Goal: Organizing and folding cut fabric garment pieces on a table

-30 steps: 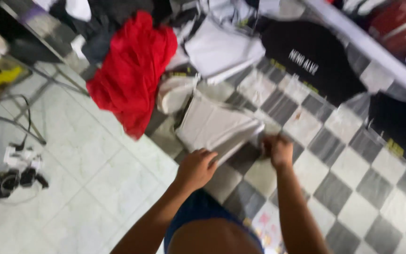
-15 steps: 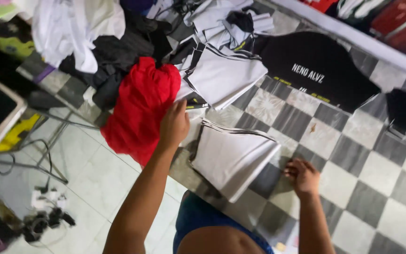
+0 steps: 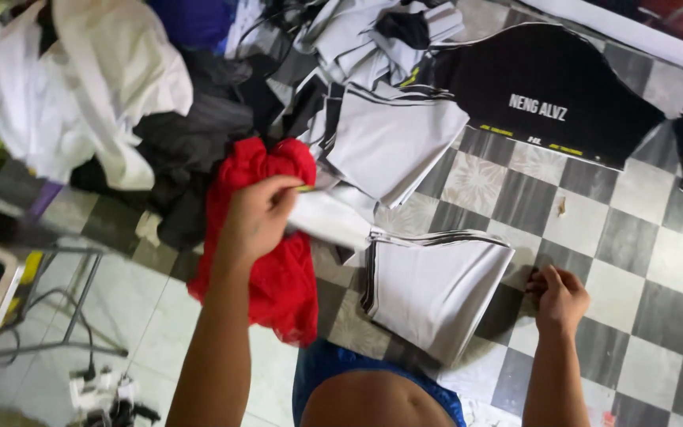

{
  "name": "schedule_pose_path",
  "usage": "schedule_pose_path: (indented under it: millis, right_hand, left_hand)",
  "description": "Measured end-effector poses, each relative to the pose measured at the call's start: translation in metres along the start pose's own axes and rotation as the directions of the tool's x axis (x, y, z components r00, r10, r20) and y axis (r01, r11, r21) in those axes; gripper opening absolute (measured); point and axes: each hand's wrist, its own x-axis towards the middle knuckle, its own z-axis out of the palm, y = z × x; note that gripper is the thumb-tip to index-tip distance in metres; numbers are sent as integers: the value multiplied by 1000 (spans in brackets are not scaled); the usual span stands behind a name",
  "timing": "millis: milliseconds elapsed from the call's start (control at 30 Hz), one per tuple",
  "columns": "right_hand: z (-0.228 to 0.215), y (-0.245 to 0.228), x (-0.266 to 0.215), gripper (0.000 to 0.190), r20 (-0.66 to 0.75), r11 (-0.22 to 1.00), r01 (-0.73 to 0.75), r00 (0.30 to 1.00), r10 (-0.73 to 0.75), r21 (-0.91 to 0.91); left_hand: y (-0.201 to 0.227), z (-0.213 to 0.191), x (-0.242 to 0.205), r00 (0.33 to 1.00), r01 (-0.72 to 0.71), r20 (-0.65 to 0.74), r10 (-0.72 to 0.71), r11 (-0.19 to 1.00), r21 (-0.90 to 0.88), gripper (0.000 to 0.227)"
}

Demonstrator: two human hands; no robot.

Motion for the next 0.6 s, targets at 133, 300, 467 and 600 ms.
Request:
schedule_pose_path:
  millis: [133,300,467,600]
  right_hand:
    - [7,-11,-11,13,-57,1000,-4,998,4,2]
    - [12,-7,-16,12,-117,999,-34,992,37,27]
    - [18,-18,-27,8,-138,1000,-17,990,21,26]
    - [17,-4,-13,10,-165,1000,7,986,-4,16]
  left_hand:
    - [31,-50,-17,969,-38,-241,49,998,47,25]
    - [63,-87,-26,901,-125,-419,110,992,-9,22]
    - [33,-68,21,906,-128,-320,277,899,418,40]
    - [2,-1,49,933,-150,-239,269,895,420,50]
